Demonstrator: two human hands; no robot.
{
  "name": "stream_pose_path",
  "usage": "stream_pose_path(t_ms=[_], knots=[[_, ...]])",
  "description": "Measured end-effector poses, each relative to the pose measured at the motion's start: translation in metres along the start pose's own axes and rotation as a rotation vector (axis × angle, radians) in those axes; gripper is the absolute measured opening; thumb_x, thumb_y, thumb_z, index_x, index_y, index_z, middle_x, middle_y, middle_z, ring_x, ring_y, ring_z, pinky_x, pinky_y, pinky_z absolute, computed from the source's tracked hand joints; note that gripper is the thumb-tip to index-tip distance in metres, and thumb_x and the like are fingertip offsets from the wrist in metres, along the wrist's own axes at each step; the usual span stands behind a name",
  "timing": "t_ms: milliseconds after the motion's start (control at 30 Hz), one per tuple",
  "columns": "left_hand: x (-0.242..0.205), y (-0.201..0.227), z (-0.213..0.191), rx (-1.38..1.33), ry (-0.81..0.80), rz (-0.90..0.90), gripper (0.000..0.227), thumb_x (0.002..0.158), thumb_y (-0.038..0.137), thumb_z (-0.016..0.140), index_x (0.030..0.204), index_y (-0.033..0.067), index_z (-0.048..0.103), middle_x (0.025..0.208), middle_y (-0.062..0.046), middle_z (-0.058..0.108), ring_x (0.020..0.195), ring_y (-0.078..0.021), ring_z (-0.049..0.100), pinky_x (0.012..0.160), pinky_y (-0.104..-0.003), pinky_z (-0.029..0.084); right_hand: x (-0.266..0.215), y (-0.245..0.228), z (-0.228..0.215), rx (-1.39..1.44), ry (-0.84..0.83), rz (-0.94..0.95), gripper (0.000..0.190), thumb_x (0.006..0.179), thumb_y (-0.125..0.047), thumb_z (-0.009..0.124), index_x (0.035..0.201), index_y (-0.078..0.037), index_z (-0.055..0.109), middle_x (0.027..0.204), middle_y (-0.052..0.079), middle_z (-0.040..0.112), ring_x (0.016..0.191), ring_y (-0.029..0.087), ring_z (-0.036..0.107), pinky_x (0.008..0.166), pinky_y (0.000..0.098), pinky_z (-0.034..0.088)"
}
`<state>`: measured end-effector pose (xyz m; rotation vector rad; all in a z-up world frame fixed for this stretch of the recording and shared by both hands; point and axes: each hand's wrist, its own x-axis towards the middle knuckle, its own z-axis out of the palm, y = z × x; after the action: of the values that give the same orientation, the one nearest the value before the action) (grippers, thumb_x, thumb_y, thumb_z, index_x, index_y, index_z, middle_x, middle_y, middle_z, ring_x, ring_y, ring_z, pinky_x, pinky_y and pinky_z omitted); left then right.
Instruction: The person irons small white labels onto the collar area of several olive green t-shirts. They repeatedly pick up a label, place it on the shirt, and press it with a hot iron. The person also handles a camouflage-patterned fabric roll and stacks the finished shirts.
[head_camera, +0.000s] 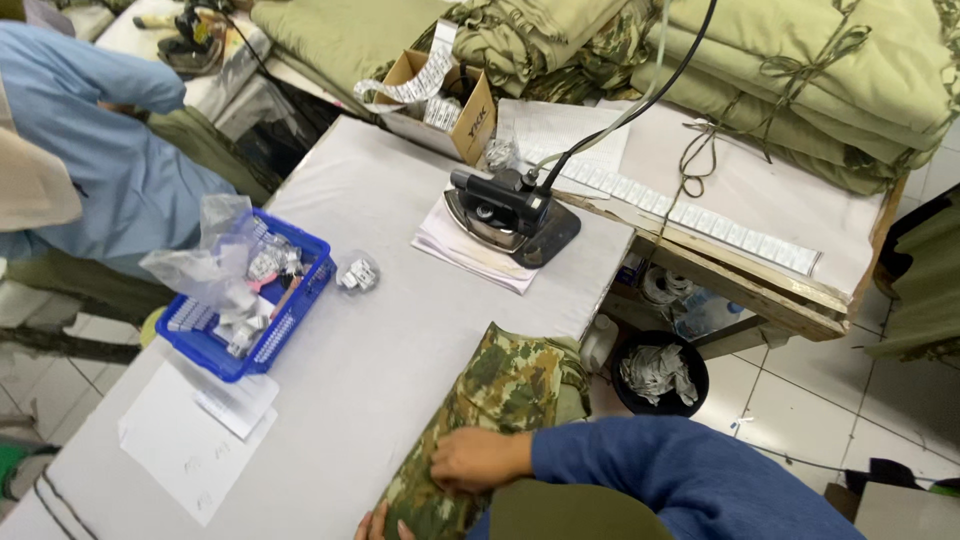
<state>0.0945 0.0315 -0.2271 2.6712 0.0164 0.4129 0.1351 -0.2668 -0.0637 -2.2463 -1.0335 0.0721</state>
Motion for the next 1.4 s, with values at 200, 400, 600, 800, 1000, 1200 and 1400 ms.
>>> stream_pose_path(t_ms=[200,400,600,800,1000,1200,1400], knots=[[0.018,0.121,-0.094,0.132,-0.003,0.241,0.047,0.065,0.07,0.069,0.094,0.0328,0.073,0.076,0.012,0.065,0.077,-0.0163,0.064,0.073,-0.033,0.048,0.03,-0.007,-0.054,0.379,-0.428,0.407,0.031,0.099,-0.04,0.045,0.101,-0.013,0.059,0.093,0.006,0.062,0.078,0.021,0.054,0.067,0.0369,0.041],[0.039,0.125,-0.098,0.148,-0.603,-0.179,0.038,0.091,0.06,0.037,0.086,0.0411,0.07,0.078,0.013,0.075,0.076,-0.0201,0.069,0.061,-0.037,0.049,0.021,-0.01,-0.033,0.087,-0.314,0.303,0.025,0.091,-0.034,0.06,0.093,-0.01,0.064,0.08,0.011,0.067,0.073,0.03,0.062,0.058,0.0447,0.047],[0.049,0.154,-0.127,0.085,-0.64,0.047,0.019,0.097,0.035,0.047,0.105,0.0249,0.061,0.083,0.005,0.069,0.065,-0.018,0.063,0.05,-0.034,0.047,0.018,-0.031,-0.048,0.087,-0.055,0.125,0.044,0.099,-0.05,0.048,0.084,-0.009,0.05,0.061,0.009,0.043,0.051,0.023,0.039,0.052,0.0371,0.033],[0.043,0.166,-0.138,0.154,-0.316,0.249,0.045,0.087,0.057,0.059,0.106,0.0159,0.065,0.092,-0.001,0.066,0.081,-0.0218,0.063,0.055,-0.035,0.053,0.032,-0.028,-0.043,-0.058,-0.07,0.102,0.012,0.088,-0.009,0.063,0.09,-0.004,0.052,0.086,0.01,0.056,0.074,0.027,0.053,0.059,0.0406,0.046],[0.08,0.189,-0.201,0.017,-0.793,-0.317,0.04,0.094,0.057,0.035,0.116,0.0404,0.064,0.056,0.012,0.058,0.043,-0.0066,0.046,0.042,-0.024,0.032,0.031,-0.028,-0.063,0.067,-0.201,0.098,0.021,0.099,-0.026,0.056,0.09,-0.01,0.066,0.074,0.002,0.065,0.063,0.018,0.062,0.06,0.0331,0.055],[0.045,0.16,-0.145,0.053,-0.45,0.199,0.025,0.083,0.033,0.061,0.107,0.0274,0.061,0.099,0.011,0.068,0.083,-0.0162,0.065,0.056,-0.035,0.053,0.028,-0.031,-0.057,0.074,-0.145,0.141,0.015,0.088,-0.024,0.067,0.09,-0.011,0.059,0.082,0.006,0.064,0.073,0.029,0.063,0.058,0.0427,0.047],[0.034,0.117,-0.162,0.19,-0.547,-0.16,0.022,0.084,0.019,0.048,0.095,0.028,0.066,0.096,0.01,0.07,0.082,-0.0166,0.065,0.067,-0.036,0.054,0.011,-0.031,-0.072,-0.079,-0.049,0.031,0.008,0.086,-0.004,0.064,0.083,-0.006,0.057,0.072,0.004,0.055,0.06,0.016,0.052,0.051,0.0314,0.048]])
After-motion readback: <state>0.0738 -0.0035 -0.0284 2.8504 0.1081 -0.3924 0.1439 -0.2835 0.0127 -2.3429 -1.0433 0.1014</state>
